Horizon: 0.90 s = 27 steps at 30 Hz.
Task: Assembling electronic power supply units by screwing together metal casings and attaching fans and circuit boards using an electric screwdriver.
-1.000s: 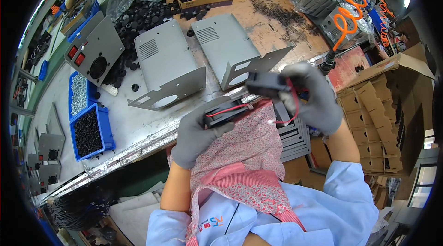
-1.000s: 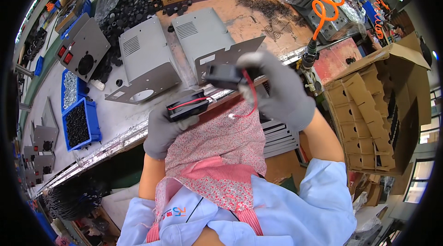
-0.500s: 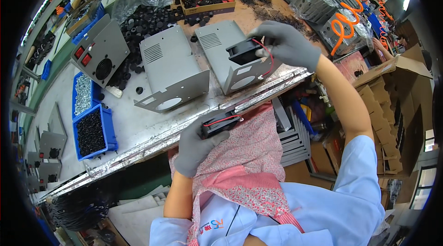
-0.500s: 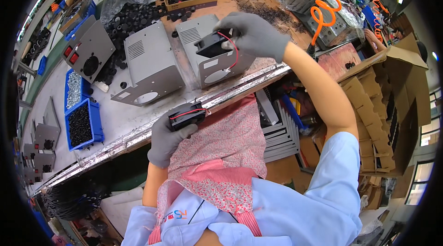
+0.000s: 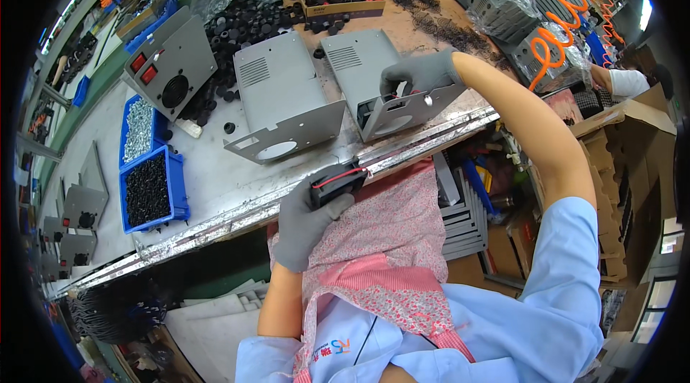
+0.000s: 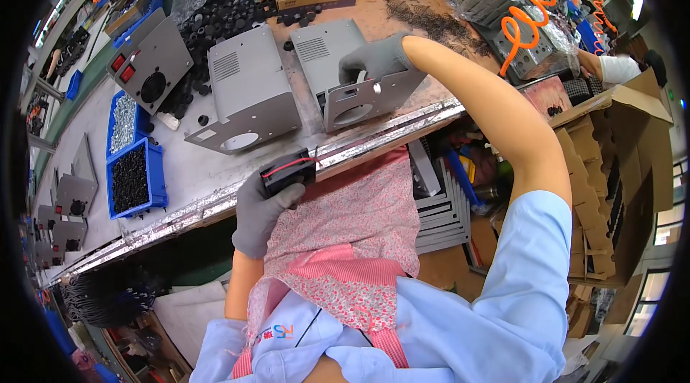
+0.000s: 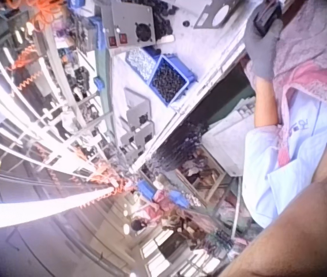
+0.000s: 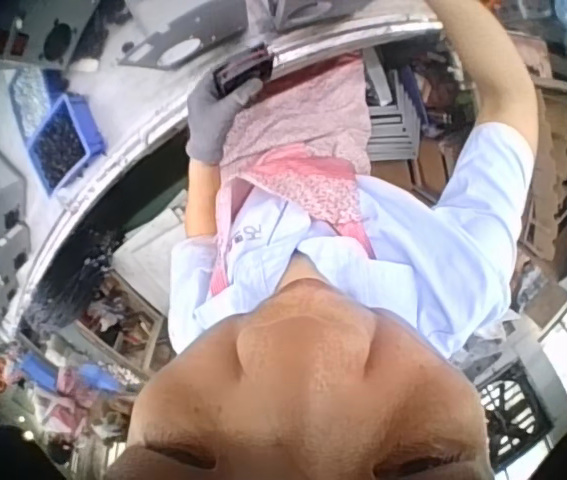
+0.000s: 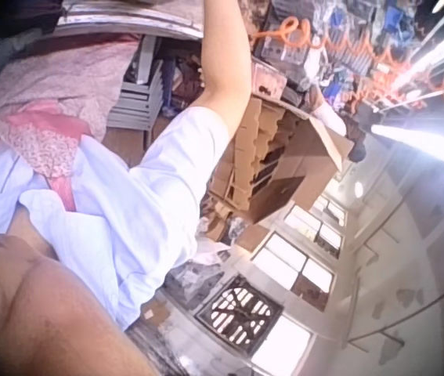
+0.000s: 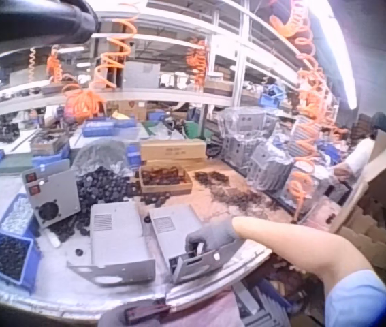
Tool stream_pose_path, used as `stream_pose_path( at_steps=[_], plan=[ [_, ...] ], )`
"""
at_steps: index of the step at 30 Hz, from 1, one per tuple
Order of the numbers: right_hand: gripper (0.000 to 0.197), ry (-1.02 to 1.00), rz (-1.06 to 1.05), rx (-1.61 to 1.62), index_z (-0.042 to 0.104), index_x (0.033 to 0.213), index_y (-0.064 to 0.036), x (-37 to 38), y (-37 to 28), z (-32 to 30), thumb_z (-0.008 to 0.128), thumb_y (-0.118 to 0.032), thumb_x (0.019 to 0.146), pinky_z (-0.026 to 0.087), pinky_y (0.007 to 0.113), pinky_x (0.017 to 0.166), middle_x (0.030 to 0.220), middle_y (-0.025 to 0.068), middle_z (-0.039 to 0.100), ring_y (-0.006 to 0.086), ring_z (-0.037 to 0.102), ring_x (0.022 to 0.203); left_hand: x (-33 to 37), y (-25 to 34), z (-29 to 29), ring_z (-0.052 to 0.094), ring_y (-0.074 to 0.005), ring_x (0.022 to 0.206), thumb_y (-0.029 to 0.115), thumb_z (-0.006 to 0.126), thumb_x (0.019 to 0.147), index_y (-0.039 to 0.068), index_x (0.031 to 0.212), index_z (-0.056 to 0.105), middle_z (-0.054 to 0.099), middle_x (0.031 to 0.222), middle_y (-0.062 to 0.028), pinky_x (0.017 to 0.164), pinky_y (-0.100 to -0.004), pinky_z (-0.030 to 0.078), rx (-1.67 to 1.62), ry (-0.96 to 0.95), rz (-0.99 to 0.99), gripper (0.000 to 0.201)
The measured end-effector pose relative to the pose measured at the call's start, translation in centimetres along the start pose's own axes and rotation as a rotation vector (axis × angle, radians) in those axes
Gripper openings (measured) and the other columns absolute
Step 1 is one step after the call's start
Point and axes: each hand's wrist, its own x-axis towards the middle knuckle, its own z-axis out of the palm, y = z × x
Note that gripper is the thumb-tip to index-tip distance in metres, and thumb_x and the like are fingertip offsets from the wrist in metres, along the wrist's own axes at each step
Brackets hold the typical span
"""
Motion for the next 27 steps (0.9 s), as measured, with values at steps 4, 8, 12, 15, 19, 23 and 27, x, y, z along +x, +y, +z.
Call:
stream_pose_path(
  at_steps=[4,8,12,15,19,23,27],
  plan=[
    [0.042,-0.061,0.086,-0.01,0.057,0.118,-0.0024,-0.3,-0.8,-0.3,0.066,-0.01,0.077,0.046,0.032,0.091,0.111,0.0098,0.063,0.0169,0.059,0.101,0.4,0.3,0.0,0.06,-0.0103,0.088,0.005,0.074,0.077,-0.003,0.123,0.052,0.064,0.103,-0.0076,0.075,-0.0225,0.05,-0.024,0.051,0.049,0.052],
    [0.03,0.165,0.035,-0.014,0.062,0.11,0.0015,-1.8,-0.2,0.0,0.06,-0.002,0.081,0.048,0.031,0.086,0.104,0.0098,0.066,0.016,0.061,0.092,1.1,0.9,0.4,0.058,-0.0094,0.062,0.015,0.077,0.075,-0.001,0.113,0.057,0.065,0.083,-0.0063,0.054,-0.0208,0.049,0.008,0.061,0.085,0.046],
    [0.028,0.555,-0.191,-0.075,0.063,0.109,0.0005,-3.6,-6.0,-0.3,0.063,-0.006,0.082,0.05,0.029,0.076,0.095,0.0083,0.066,0.0133,0.061,0.083,1.1,1.3,0.1,0.058,-0.0082,0.064,0.014,0.077,0.075,0.0,0.111,0.058,0.064,0.084,-0.005,0.055,-0.0212,0.049,0.035,0.091,0.074,0.043],
    [0.025,0.668,-0.518,-0.081,0.064,0.107,-0.005,-4.5,-11.2,3.3,0.064,-0.012,0.083,0.049,0.03,0.069,0.081,0.0075,0.062,0.015,0.061,0.075,1.1,1.2,0.2,0.06,-0.0098,0.073,0.012,0.076,0.075,0.001,0.114,0.057,0.065,0.089,-0.0058,0.064,-0.0227,0.05,0.029,0.07,0.12,0.045],
    [0.027,0.699,-0.553,-0.741,0.056,0.098,-0.009,-3.9,-13.4,7.6,0.065,-0.017,0.074,0.049,0.035,0.068,0.089,0.0053,0.054,0.0228,0.058,0.084,1.5,1.3,0.1,0.063,-0.0163,0.091,0.012,0.077,0.072,0.002,0.119,0.056,0.066,0.1,-0.0089,0.08,-0.0279,0.05,0.254,0.08,0.287,0.053],
    [0.023,0.823,-0.558,-0.696,0.056,0.091,-0.0091,-4.5,-13.9,8.3,0.065,-0.012,0.07,0.047,0.035,0.065,0.088,0.0049,0.054,0.0216,0.058,0.081,0.5,3.4,-0.9,0.065,-0.0206,0.093,0.0,0.075,0.065,0.005,0.114,0.059,0.065,0.104,-0.0109,0.081,-0.0299,0.051,0.492,0.246,0.585,0.052],
    [0.015,0.857,-0.569,-0.32,0.059,0.088,-0.0063,-5.5,-15.5,8.7,0.067,-0.008,0.076,0.045,0.035,0.059,0.079,0.0071,0.058,0.0268,0.059,0.066,-0.4,7.4,-3.1,0.065,-0.0251,0.091,-0.013,0.066,0.06,0.008,0.108,0.063,0.065,0.101,-0.0115,0.079,-0.031,0.052,0.853,0.479,1.022,0.053]
  ],
)
